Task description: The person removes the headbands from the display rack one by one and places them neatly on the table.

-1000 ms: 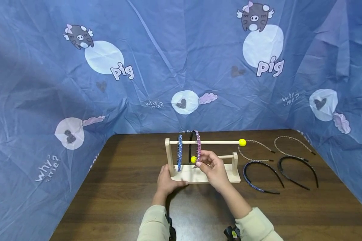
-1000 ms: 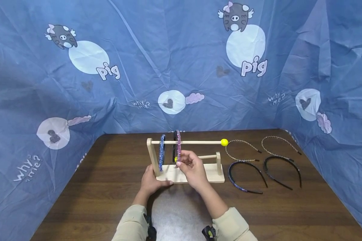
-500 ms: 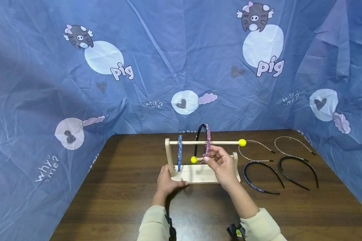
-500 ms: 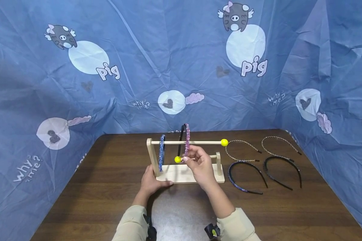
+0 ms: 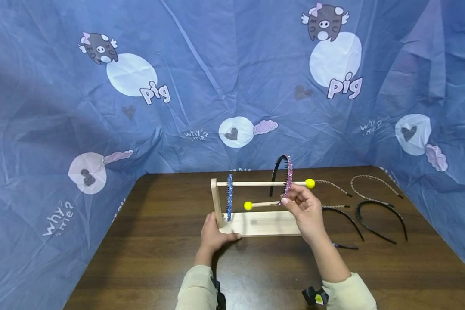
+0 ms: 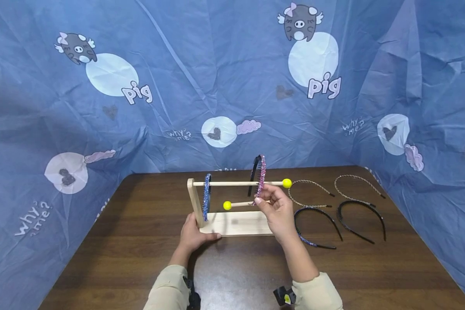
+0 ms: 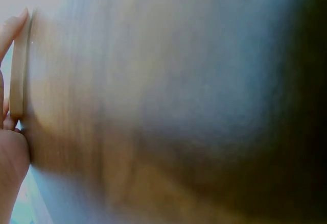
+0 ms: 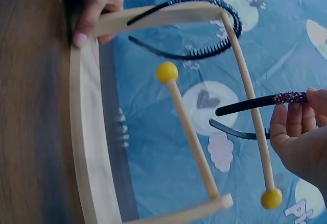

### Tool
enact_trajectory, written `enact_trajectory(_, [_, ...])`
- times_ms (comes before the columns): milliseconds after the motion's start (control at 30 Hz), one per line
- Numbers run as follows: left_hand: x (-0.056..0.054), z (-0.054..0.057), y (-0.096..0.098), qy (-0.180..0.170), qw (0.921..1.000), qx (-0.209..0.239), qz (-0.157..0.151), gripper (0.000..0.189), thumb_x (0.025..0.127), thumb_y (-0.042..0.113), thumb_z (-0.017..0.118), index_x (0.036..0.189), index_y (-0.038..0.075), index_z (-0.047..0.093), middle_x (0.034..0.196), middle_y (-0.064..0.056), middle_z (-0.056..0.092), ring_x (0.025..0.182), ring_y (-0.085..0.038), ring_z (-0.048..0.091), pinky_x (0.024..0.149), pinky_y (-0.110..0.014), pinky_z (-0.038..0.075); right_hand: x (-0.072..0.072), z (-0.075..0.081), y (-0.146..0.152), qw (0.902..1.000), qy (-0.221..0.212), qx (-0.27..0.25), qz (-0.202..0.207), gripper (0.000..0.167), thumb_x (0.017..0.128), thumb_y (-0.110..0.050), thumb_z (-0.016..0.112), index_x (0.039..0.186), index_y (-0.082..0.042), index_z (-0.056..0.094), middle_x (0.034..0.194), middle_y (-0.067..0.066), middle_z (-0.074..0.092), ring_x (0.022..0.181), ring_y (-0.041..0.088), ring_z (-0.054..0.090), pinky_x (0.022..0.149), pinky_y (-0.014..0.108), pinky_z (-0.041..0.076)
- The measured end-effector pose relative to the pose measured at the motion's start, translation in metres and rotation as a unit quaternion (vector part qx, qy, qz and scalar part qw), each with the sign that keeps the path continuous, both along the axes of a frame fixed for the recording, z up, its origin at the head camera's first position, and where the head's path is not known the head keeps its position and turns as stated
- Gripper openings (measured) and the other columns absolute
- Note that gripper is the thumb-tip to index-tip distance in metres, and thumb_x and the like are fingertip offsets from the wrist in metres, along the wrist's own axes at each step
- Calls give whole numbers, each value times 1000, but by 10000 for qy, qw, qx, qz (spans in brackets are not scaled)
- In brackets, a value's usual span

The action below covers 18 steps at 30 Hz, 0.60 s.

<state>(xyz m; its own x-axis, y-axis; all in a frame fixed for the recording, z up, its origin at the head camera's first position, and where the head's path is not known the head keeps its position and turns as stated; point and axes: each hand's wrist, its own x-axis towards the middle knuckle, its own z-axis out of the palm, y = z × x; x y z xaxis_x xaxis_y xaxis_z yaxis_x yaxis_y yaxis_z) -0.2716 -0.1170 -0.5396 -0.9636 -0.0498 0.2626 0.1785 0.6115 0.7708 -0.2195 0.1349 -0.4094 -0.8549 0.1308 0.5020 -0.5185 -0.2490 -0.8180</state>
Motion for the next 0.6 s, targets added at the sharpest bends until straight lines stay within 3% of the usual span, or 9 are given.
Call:
enact_trajectory(133, [1,-2,-1,303,9995,-101,-4,78,40,34,92,102,6,54,96,-5,52,87,-25,52,79,-41,44,1,-1,9,9999,74,-136,-58,32,80,19,57,109,6,57,87,6,61,80,14,59,70,20,49])
enact_trajectory(367, [0,-1,-3,-129,9999,-34,3,79,40,33,92,105,7,54,100,-4,52,90,-23,52,82,-39,43,4,-1,25,9981,320,-520,-81,29,80,18,58,106,5,58,87,8,62,78,15,59,69,21,50])
enact_trajectory(600, [-1,-1,-2,-261,9996,-59,1,80,41,34,93,106,9,54,101,-4,52,91,-23,52,83,-36,43,7,2,43,9928,650,-971,-265,37,78,27,49,106,6,60,87,10,61,78,15,58,68,19,49])
